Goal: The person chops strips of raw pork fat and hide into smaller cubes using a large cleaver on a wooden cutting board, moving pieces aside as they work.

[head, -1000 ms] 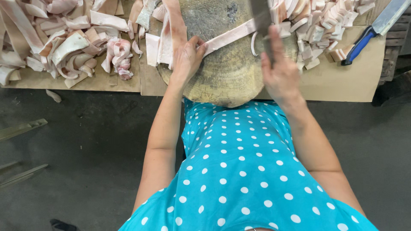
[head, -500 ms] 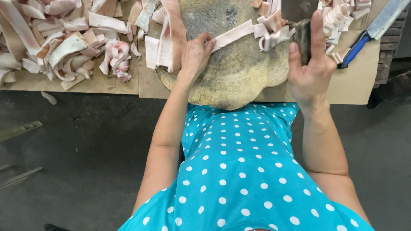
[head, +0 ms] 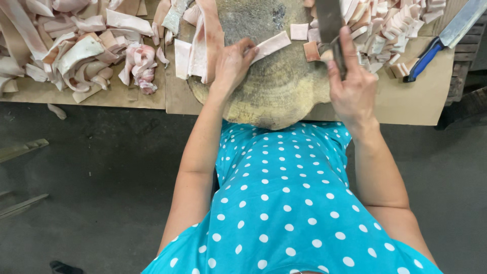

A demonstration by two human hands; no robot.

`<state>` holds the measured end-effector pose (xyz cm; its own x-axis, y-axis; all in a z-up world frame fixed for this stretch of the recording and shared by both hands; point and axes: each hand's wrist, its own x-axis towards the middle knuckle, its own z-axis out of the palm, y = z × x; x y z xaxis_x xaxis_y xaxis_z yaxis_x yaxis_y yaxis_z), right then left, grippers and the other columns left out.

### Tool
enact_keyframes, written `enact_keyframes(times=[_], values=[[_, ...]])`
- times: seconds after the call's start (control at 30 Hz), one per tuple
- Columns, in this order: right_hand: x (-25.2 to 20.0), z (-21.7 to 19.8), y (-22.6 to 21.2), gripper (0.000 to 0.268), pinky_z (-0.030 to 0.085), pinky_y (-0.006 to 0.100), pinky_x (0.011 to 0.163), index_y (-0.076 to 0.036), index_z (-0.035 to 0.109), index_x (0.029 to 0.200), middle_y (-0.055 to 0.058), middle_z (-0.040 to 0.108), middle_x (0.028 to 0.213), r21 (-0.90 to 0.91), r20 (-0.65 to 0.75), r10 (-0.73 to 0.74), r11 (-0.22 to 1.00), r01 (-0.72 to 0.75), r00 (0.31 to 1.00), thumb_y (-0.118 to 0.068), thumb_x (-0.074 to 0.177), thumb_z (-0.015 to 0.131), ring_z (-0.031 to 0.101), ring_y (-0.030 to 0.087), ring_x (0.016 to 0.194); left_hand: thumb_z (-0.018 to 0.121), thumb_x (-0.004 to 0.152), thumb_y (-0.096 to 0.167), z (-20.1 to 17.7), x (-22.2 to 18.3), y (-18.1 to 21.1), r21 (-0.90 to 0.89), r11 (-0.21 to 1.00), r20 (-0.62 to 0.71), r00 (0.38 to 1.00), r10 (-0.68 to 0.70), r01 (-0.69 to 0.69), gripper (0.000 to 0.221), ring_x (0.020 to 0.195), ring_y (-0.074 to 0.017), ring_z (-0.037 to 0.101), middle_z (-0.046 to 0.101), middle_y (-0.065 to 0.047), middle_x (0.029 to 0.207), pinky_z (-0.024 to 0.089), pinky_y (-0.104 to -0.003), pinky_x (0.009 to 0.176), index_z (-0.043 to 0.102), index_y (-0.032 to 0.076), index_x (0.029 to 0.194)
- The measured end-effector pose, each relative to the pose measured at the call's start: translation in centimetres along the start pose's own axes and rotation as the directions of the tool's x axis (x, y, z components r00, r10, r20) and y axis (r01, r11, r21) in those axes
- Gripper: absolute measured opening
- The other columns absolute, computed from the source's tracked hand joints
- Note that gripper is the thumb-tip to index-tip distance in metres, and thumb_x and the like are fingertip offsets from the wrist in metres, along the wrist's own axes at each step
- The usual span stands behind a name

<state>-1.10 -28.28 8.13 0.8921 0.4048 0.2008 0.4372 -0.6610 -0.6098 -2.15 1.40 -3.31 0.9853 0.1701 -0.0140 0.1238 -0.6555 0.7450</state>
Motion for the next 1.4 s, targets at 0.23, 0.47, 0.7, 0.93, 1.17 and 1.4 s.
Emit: enact_keyframes(times=[0.23,0.47,0.7,0.93,1.17,1.4], values=[[-0.8,2.9,-1.5,0.065,0.054,0.043,0.065,-0.022,0.028,0.166,0.018,0.070,0.083,-0.032,-0.040,-0.060,0.998,0.059,0.997,-0.016,0.115,0.068,0.069,0.031,0.068,0.066,0.097,0.032,1.3,0.7,1.4,-0.012,1.000,-0.022,0.999,-0.025,0.025,0.024,0.088,-0.0381,0.071,0.074,-0.016,0.087,0.052,-0.049,0.075,0.063,0.010,0.106],[-1.4,3.7,0.6,0.066,0.060,0.043,0.071,-0.024,0.033,0.169,0.022,0.076,0.102,0.089,0.123,0.014,0.996,-0.025,0.992,-0.016,0.111,0.064,0.076,0.033,0.085,0.064,0.099,0.035,0.6,0.4,1.0,0.055,0.998,0.004,1.000,-0.015,0.014,0.026,0.087,-0.0401,0.071,0.074,-0.017,0.086,0.051,-0.052,0.073,0.060,0.010,0.104],[-1.9,-0.5,-2.1,0.060,0.061,0.039,0.072,-0.027,0.025,0.169,0.015,0.076,0.103,0.146,-0.095,-0.048,0.987,0.061,0.994,-0.016,0.122,0.061,0.077,0.026,0.081,0.053,0.106,0.031,2.6,1.7,2.1,0.072,0.997,0.037,0.999,-0.009,0.006,0.021,0.082,-0.0419,0.070,0.073,-0.017,0.085,0.051,-0.053,0.072,0.059,0.011,0.106],[-1.7,5.6,-2.6,0.065,0.055,0.054,0.075,-0.030,0.034,0.165,0.027,0.071,0.084,-0.183,0.299,0.164,0.977,-0.113,0.940,-0.025,0.107,0.063,0.071,0.045,0.079,0.055,0.107,0.015,1.1,0.0,0.8,-0.043,0.984,-0.082,0.982,0.169,-0.173,0.018,0.095,-0.0465,0.066,0.069,-0.026,0.101,0.051,-0.054,0.081,0.049,0.002,0.117],[-1.3,4.4,0.9,0.066,0.057,0.045,0.072,-0.029,0.035,0.162,0.025,0.075,0.102,0.140,0.257,0.214,0.957,-0.255,0.942,-0.021,0.104,0.065,0.075,0.036,0.079,0.067,0.089,0.004,-0.3,-4.2,-0.8,0.120,0.992,-0.079,0.996,0.042,-0.033,0.027,0.094,-0.0441,0.067,0.069,-0.025,0.099,0.051,-0.052,0.078,0.059,0.003,0.115],[-1.4,0.8,0.7,0.058,0.061,0.039,0.082,-0.018,0.037,0.164,0.022,0.077,0.111,0.132,0.016,0.106,0.985,-0.107,0.994,-0.013,0.113,0.065,0.078,0.028,0.098,0.070,0.093,0.007,2.3,-1.1,1.6,-0.218,0.976,-0.085,0.996,-0.002,-0.016,0.016,0.087,-0.0374,0.073,0.072,-0.023,0.090,0.055,-0.043,0.076,0.064,0.000,0.106]])
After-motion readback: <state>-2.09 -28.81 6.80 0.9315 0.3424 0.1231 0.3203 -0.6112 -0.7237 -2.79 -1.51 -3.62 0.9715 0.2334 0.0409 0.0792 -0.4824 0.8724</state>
